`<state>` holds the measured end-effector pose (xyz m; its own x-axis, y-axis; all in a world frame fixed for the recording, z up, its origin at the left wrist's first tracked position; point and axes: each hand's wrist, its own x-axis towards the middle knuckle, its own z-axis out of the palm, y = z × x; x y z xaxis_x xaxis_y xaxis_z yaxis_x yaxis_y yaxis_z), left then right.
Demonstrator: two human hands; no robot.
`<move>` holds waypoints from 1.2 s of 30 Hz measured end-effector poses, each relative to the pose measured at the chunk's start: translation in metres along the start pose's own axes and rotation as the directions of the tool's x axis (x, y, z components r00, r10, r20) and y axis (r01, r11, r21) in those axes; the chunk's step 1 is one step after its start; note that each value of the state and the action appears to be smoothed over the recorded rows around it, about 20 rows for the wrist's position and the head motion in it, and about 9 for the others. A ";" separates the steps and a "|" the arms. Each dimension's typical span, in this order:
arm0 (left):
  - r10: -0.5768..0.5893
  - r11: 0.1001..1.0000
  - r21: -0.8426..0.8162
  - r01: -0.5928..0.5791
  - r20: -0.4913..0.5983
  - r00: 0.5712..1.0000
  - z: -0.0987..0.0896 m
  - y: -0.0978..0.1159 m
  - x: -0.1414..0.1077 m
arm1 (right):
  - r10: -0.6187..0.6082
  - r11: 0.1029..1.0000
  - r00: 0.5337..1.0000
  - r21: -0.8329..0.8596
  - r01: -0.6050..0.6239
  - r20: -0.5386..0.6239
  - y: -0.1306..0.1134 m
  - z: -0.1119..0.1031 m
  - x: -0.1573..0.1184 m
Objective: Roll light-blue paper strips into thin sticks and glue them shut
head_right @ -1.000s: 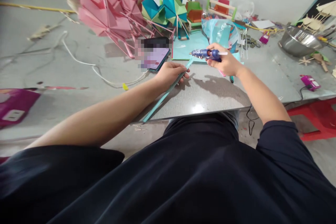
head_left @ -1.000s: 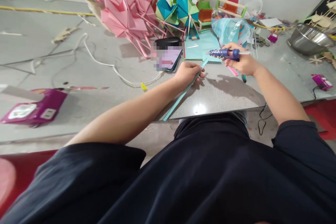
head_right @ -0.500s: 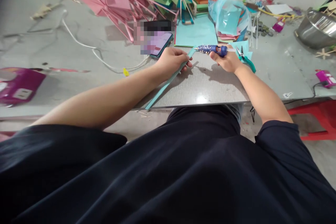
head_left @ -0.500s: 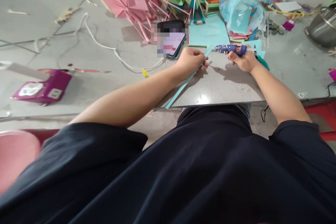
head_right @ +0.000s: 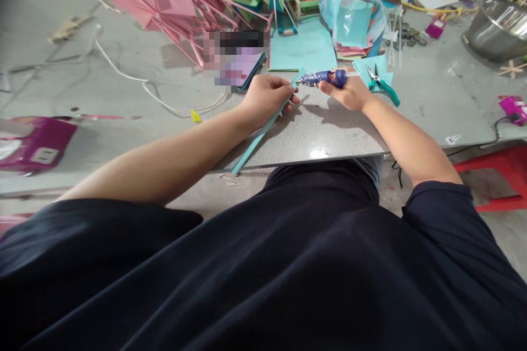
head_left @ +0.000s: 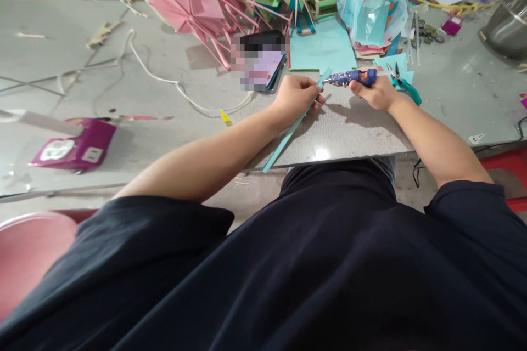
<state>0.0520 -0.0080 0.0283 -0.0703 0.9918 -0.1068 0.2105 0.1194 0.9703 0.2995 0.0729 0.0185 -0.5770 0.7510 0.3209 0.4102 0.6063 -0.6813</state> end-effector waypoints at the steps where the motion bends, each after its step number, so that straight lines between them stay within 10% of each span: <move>1: 0.000 1.000 0.001 0.000 0.002 1.000 0.000 -0.001 0.000 | 0.017 1.000 1.000 0.012 -0.017 -0.003 -0.001 0.001 0.000; 36: 0.012 1.000 0.011 -0.012 0.016 1.000 -0.002 -0.004 0.003 | 0.055 0.998 0.997 -0.018 -0.056 -0.056 0.010 -0.007 0.002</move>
<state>0.0491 -0.0056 0.0242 -0.0523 0.9938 -0.0985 0.2217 0.1077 0.9691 0.3068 0.0821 0.0169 -0.5131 0.7967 0.3193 0.4545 0.5678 -0.6864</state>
